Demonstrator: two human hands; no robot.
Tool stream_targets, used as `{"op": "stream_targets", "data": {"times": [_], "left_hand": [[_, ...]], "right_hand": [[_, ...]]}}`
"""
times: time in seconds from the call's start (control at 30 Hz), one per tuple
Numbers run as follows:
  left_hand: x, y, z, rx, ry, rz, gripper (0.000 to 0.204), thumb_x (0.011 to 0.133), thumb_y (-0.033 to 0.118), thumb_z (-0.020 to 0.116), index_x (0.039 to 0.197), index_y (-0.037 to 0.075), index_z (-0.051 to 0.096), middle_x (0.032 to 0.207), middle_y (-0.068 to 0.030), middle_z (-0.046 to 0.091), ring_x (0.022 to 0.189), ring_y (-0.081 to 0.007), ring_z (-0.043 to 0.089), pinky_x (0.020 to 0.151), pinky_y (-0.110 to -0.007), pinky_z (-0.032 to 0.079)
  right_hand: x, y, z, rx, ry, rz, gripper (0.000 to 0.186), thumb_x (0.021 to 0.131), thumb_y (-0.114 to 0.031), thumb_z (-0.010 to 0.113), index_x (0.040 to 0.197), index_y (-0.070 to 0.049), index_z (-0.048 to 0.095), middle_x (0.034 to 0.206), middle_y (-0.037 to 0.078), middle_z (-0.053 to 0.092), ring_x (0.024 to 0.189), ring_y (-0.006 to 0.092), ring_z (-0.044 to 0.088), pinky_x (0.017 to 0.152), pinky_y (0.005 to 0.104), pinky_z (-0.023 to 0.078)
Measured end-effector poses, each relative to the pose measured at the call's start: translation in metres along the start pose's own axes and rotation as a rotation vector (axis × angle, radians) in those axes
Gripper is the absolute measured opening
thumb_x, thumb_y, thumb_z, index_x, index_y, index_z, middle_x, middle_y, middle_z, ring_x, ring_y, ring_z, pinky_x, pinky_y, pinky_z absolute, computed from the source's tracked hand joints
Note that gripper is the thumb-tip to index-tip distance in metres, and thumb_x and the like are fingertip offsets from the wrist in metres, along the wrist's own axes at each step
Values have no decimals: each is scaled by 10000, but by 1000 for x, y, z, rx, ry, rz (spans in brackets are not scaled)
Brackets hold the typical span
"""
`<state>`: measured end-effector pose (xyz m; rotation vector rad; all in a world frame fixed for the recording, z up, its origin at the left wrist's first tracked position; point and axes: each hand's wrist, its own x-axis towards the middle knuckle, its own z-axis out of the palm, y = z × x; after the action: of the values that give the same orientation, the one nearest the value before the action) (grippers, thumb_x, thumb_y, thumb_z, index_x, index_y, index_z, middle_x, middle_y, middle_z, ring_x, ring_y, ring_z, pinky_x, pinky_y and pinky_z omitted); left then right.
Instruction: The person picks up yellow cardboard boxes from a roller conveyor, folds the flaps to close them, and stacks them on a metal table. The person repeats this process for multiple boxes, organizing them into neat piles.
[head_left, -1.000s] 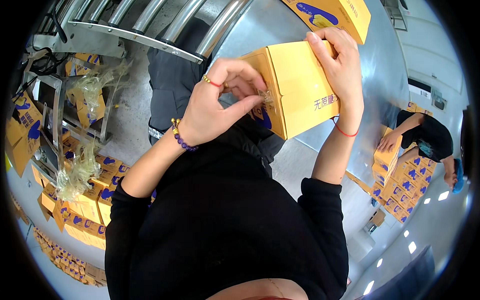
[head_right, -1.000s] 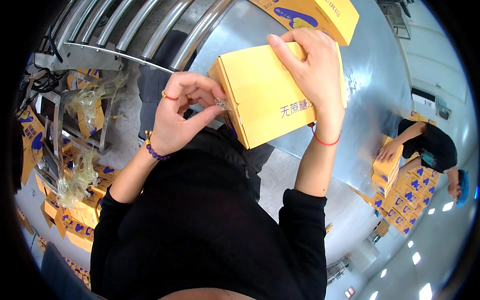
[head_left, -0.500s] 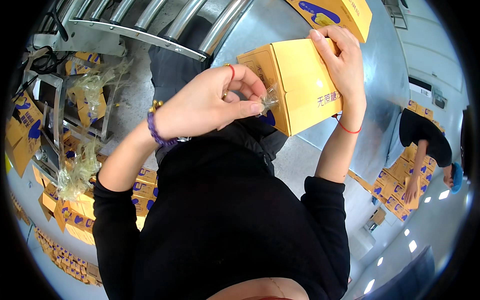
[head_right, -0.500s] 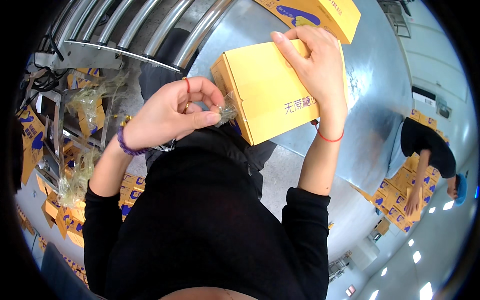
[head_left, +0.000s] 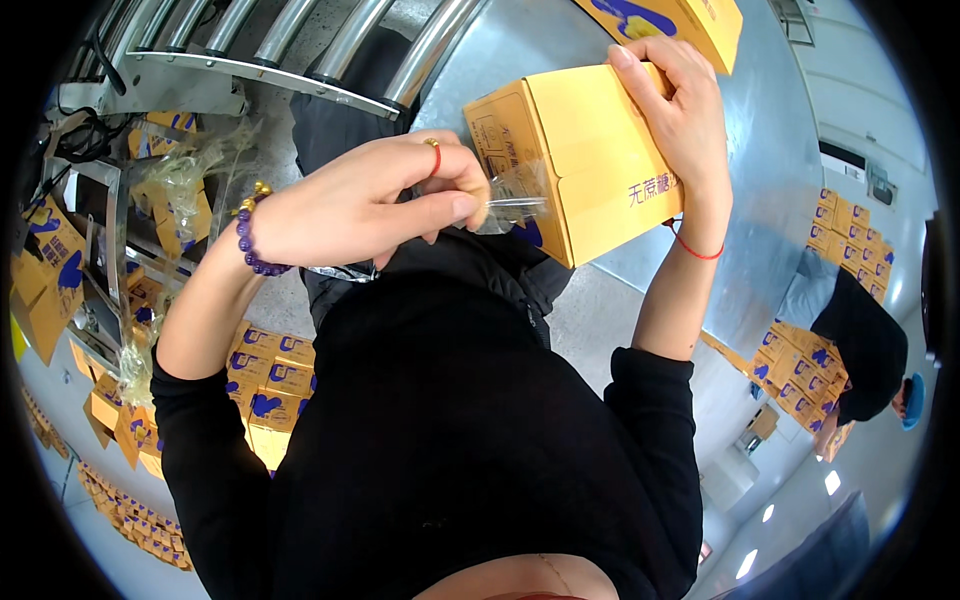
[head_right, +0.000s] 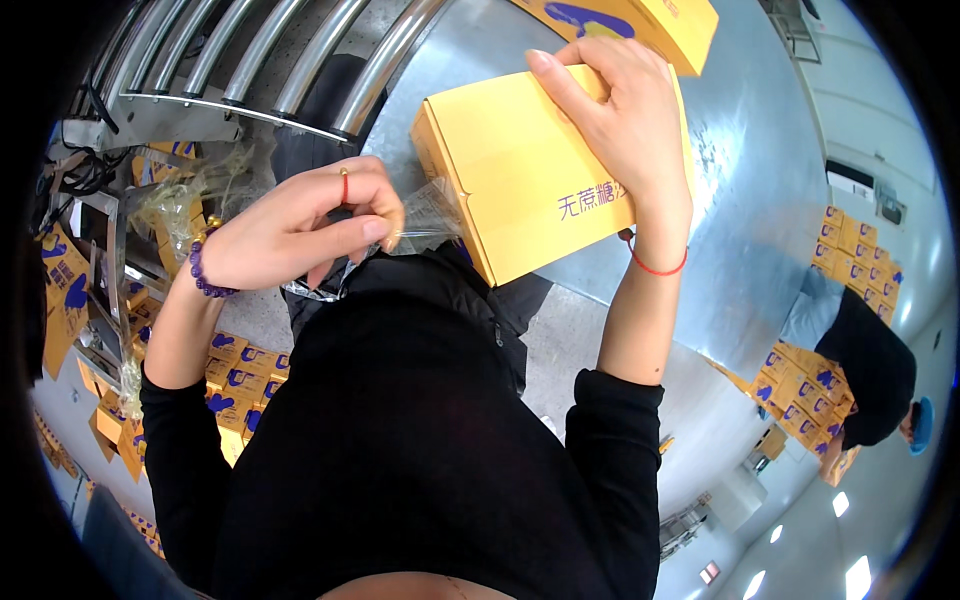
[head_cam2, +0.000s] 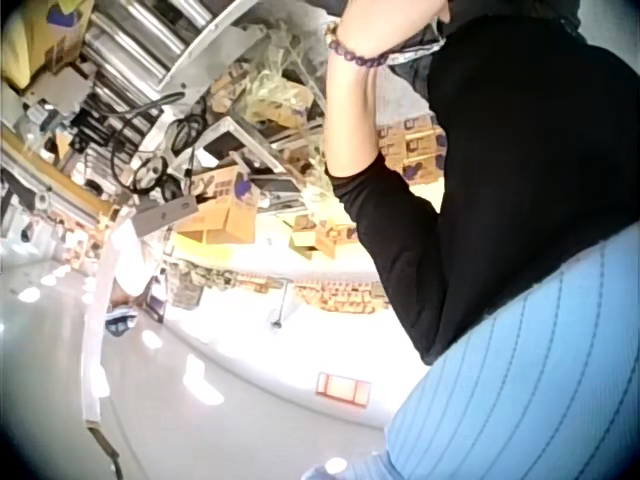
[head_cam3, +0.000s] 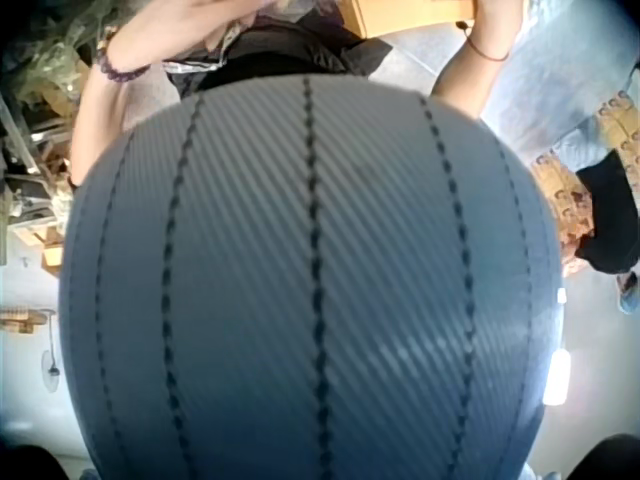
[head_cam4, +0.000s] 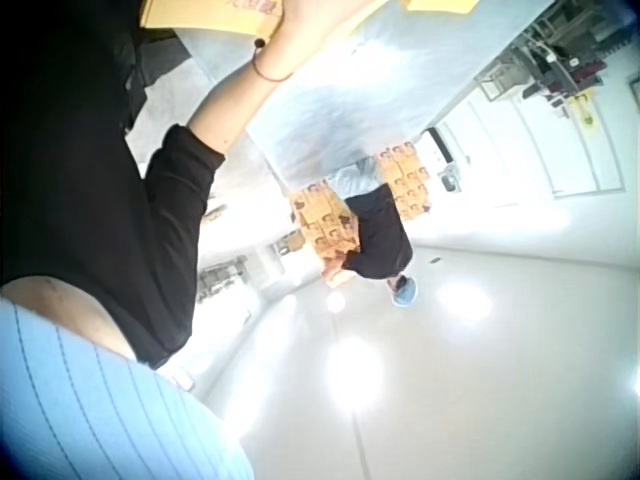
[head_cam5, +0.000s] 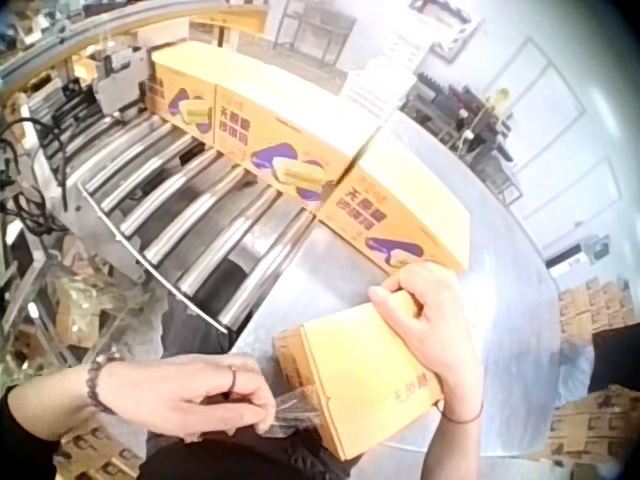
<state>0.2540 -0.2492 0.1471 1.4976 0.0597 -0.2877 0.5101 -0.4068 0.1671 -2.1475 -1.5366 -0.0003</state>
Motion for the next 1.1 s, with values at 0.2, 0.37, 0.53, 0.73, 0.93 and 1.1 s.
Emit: {"op": "stream_targets", "data": {"times": [0.2,0.37,0.53,0.73,0.93,1.1], "left_hand": [[1,-2,-2,20,-76,-75,198,1031,204,447,926,50,515,867,-11,499,656,-49,520,467,-179,439],[-1,-13,7,-175,70,-112,176,1002,164,556,876,43,535,842,1,503,612,-26,501,453,-170,424],[0,-14,8,-132,122,-77,188,975,144,615,837,31,553,830,1,500,589,-23,509,435,-167,418],[21,-39,9,215,271,187,164,945,129,653,832,20,606,810,-18,509,591,-47,527,429,-187,421],[39,-41,26,410,490,328,167,919,136,685,828,13,618,703,-39,572,538,-85,568,496,-269,452],[29,-59,25,923,454,49,200,895,203,718,857,23,640,558,-13,609,494,-99,613,502,-262,462]], "right_hand": [[1,3,1,-22,13,-44,358,854,-402,710,771,-54,712,688,82,626,690,252,583,705,360,425],[0,-6,-3,-26,-92,50,301,918,-325,655,842,-34,650,807,67,630,813,236,572,789,344,430],[-2,10,2,-66,23,-73,383,857,-436,703,767,-63,704,710,71,633,705,245,580,710,357,425],[-1,-1,-4,-95,-87,-2,295,922,-347,651,868,-57,659,836,45,636,861,227,573,852,337,421],[1,-7,-5,-54,-97,9,301,925,-351,649,870,-55,661,840,46,636,851,223,568,846,328,418],[-1,-2,-2,-12,-18,-6,384,872,-422,693,779,-49,696,717,77,632,730,255,579,736,376,434]]}}
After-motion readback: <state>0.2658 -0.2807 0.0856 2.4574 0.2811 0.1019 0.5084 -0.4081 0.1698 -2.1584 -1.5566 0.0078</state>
